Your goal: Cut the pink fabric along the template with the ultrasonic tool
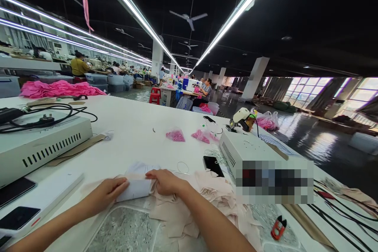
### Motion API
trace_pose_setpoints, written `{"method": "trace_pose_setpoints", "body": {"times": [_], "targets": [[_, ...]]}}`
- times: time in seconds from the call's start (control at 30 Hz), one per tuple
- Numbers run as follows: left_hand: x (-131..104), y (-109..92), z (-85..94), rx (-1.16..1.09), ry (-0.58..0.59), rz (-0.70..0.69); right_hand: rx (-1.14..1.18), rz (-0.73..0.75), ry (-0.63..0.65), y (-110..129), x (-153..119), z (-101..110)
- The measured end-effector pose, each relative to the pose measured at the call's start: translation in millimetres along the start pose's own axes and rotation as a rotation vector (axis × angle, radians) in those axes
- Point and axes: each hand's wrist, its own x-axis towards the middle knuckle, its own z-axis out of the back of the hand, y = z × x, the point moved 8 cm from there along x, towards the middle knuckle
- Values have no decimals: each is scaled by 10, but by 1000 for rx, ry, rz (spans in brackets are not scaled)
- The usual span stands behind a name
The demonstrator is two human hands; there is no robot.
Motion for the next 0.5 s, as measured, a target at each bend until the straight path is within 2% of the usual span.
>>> {"method": "trace_pose_setpoints", "body": {"times": [0.1,0.2,0.5], "targets": [[314,214,62,4,-72,163,84,-22,1,3,-6,53],[509,333,56,36,-87,256,150,-46,-2,6,-13,49],[528,364,42,53,-95,300,146,-181,-160,-142,70,-101]]}}
